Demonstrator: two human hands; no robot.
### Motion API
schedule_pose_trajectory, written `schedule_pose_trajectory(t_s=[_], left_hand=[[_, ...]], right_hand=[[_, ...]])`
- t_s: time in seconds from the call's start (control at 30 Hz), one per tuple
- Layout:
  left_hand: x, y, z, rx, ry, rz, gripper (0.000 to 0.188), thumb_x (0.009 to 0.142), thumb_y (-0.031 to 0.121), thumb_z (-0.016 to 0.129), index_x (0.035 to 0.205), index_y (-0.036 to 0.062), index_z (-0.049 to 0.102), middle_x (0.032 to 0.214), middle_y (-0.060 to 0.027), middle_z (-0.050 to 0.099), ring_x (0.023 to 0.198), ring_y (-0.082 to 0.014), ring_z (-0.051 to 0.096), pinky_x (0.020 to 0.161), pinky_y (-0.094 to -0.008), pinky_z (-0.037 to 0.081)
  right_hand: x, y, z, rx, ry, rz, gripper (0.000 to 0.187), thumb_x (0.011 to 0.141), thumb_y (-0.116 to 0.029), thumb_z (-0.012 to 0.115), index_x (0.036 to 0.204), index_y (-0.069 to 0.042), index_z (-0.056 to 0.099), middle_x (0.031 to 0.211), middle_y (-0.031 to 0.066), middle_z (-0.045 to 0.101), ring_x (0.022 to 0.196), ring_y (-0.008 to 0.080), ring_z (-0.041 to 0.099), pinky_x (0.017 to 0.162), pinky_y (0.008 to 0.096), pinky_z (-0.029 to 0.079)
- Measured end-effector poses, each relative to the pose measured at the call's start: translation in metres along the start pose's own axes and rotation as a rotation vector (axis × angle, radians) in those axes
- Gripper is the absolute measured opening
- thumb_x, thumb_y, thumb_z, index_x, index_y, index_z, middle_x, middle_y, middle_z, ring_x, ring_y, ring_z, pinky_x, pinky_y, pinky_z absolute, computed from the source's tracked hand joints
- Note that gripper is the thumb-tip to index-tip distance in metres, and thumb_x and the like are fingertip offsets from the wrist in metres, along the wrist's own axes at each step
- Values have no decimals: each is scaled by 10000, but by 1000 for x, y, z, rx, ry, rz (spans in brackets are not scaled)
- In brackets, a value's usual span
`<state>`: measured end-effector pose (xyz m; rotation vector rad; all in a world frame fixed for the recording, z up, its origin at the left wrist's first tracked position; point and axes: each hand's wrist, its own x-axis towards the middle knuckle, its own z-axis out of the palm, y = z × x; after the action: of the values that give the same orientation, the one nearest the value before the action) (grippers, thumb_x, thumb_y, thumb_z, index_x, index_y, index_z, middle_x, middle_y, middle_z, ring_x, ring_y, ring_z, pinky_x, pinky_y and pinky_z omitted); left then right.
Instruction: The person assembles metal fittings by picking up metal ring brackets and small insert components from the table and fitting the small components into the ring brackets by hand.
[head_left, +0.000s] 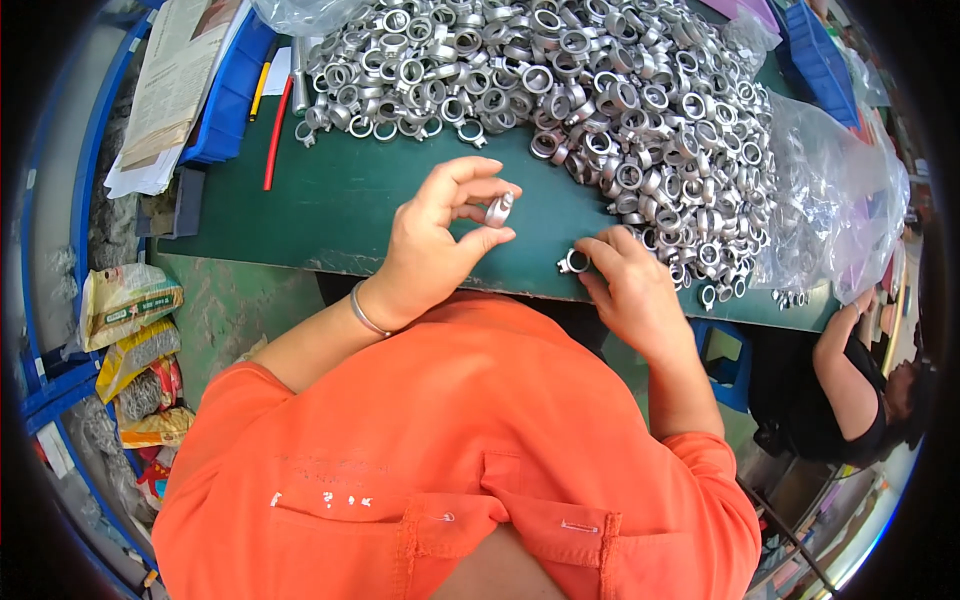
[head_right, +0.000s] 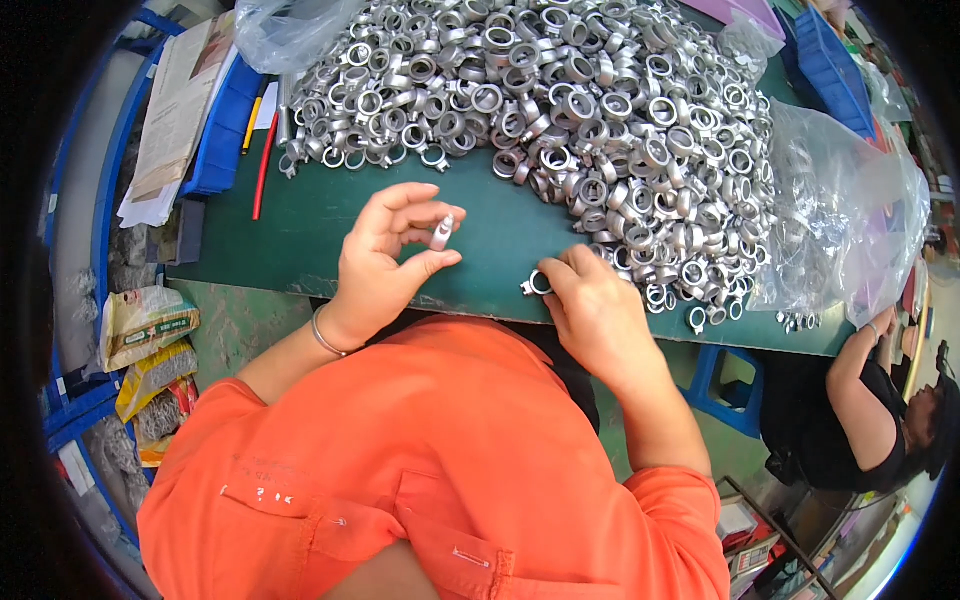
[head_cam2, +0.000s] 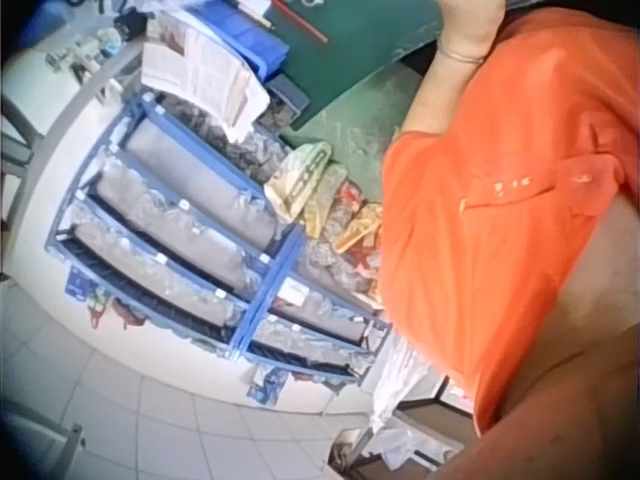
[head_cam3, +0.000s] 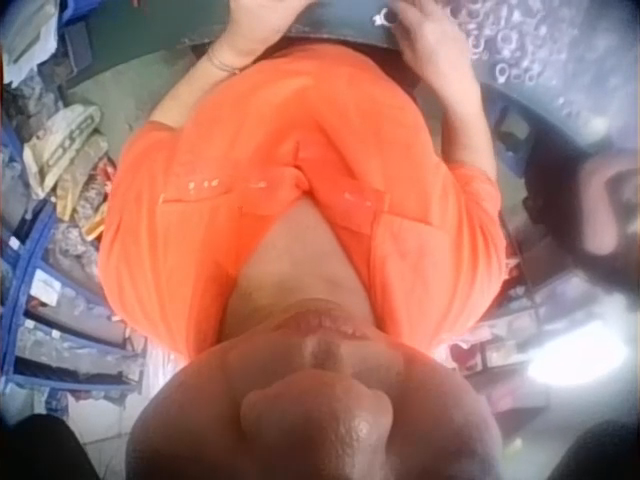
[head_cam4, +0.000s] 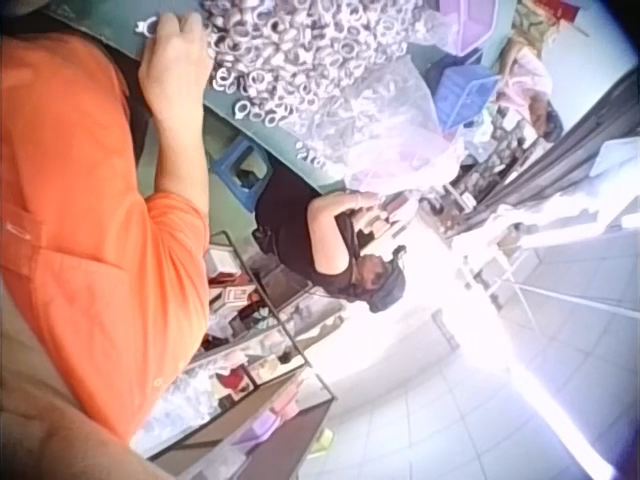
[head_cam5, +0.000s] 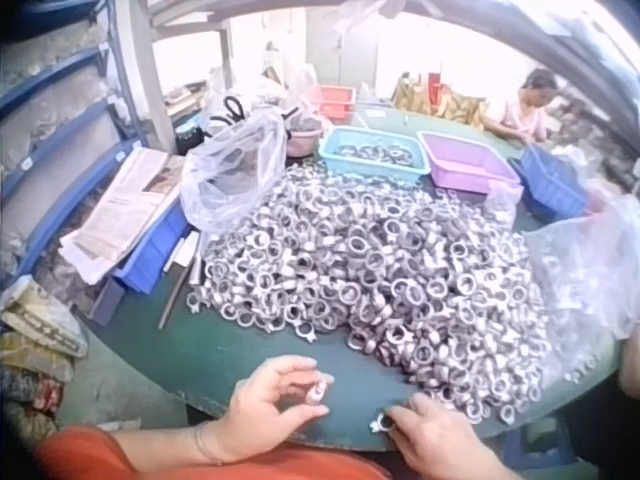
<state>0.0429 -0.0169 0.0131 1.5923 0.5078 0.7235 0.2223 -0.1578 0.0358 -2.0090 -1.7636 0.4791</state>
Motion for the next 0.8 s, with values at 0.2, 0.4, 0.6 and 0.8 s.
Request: schedule_pose_trajectory(t_s=[0.2,0.4,0.6,0.8], left_hand=[[0,7,-1,298,15,184,553,658,-36,706,1163,45,497,934,-43,628,800,-172,587,698,-274,499],[-5,11,-14,-216,41,-295,180,801,-17,593,967,13,532,714,-6,488,597,-84,491,514,-195,422],[-11,10,-29,-631,-40,-694,93,880,119,530,855,30,524,706,-14,501,548,-60,440,416,-182,331],[-11,11,-27,-526,-54,-618,111,858,118,599,852,7,606,700,-15,544,534,-44,430,421,-177,328]], right_hand=[[9,-3,22,104,92,87,216,710,-46,638,904,-46,542,796,109,528,717,306,567,584,384,463],[31,-14,30,350,41,100,205,702,5,651,872,-32,542,797,96,546,680,226,568,558,317,462],[48,-36,49,997,217,123,225,696,84,665,851,-9,530,823,65,544,655,107,533,535,213,441],[59,-45,51,587,389,-261,233,661,121,633,810,-33,542,849,86,534,716,159,543,573,245,460]])
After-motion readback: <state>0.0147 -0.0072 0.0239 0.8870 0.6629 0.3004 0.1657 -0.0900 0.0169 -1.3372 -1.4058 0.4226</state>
